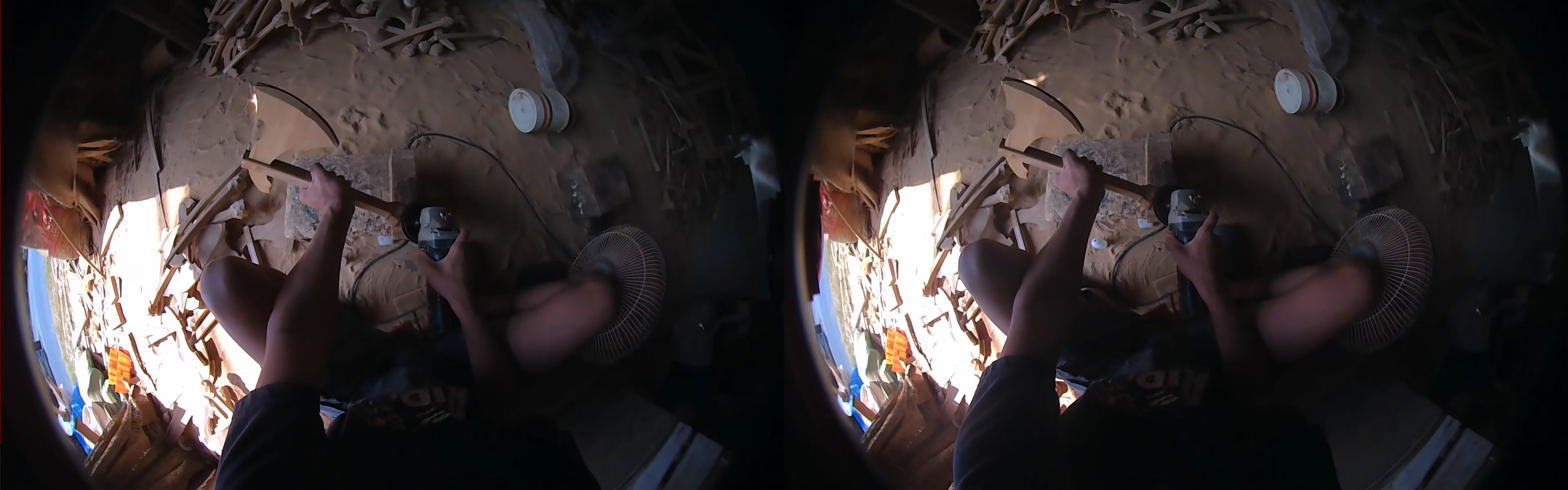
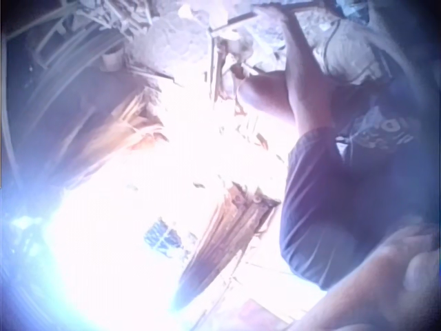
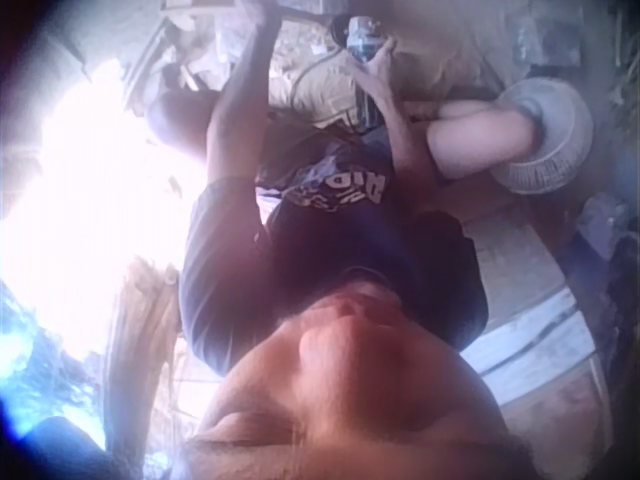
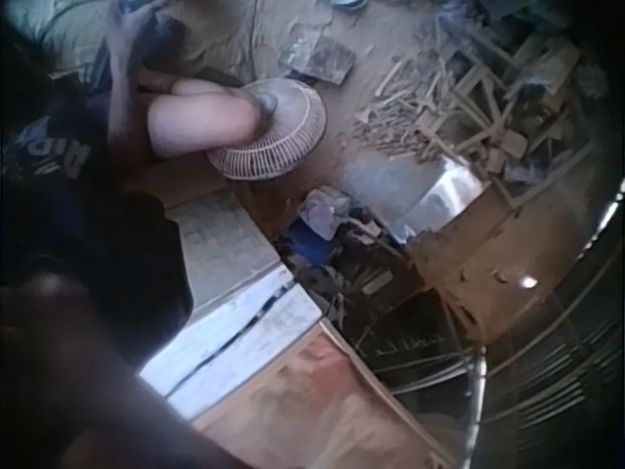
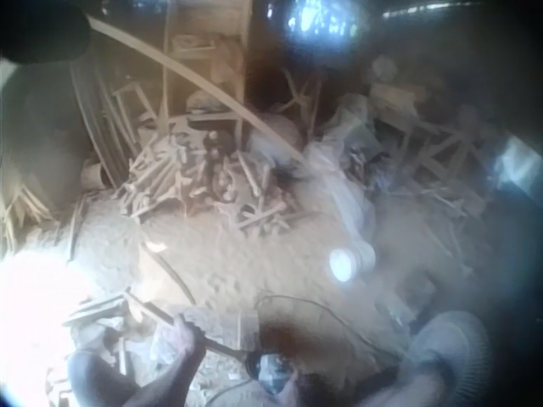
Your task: The person sands the surface and edges of a wooden axe using a power sander, and applies a liquid from a bottle to the joints.
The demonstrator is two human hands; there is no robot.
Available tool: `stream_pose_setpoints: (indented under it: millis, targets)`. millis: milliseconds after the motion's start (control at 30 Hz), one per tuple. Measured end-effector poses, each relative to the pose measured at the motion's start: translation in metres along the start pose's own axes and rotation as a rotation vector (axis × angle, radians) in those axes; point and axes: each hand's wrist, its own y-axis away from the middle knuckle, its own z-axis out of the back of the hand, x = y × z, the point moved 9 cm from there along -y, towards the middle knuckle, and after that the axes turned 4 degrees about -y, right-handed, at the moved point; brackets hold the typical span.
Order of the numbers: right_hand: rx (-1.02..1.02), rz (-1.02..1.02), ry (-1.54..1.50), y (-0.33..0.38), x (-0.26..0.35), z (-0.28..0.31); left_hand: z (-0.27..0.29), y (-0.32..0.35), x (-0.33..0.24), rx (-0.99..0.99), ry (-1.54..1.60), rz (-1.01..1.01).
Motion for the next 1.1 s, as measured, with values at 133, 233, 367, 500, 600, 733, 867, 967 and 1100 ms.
stream_pose_setpoints:
  millis: [133,233,367,500,600,733,867,967,1100]
  targets:
    - [-0.013,-0.020,0.001,0.000,0.002,0.000,0.005,-0.016,0.008,-0.033,0.016,0.009]
    - [0.015,-0.002,0.049,0.000,0.004,0.002,0.001,-0.008,0.008,0.036,-0.020,0.020]
    - [-0.002,-0.025,0.094,0.004,0.007,0.004,0.000,-0.004,0.000,0.039,-0.006,-0.027]
    - [0.032,-0.066,0.094,0.003,0.014,0.010,-0.002,-0.002,0.001,0.079,0.038,0.035]
    - [0.013,-0.067,0.073,0.005,0.013,0.011,-0.002,0.006,-0.002,0.048,0.012,0.060]
    - [-0.098,0.026,-0.159,-0.001,0.007,0.028,0.000,0.005,-0.002,0.017,0.040,0.074]
    - [0.004,-0.086,-0.580,0.003,0.010,0.036,0.011,0.010,-0.011,-0.061,0.014,0.065]
    - [0.014,-0.087,-0.611,-0.005,-0.009,0.034,-0.003,0.021,-0.009,0.012,0.008,0.069]
    - [-0.065,0.028,-0.419,-0.001,0.013,0.035,-0.019,0.023,-0.019,0.200,0.092,-0.046]
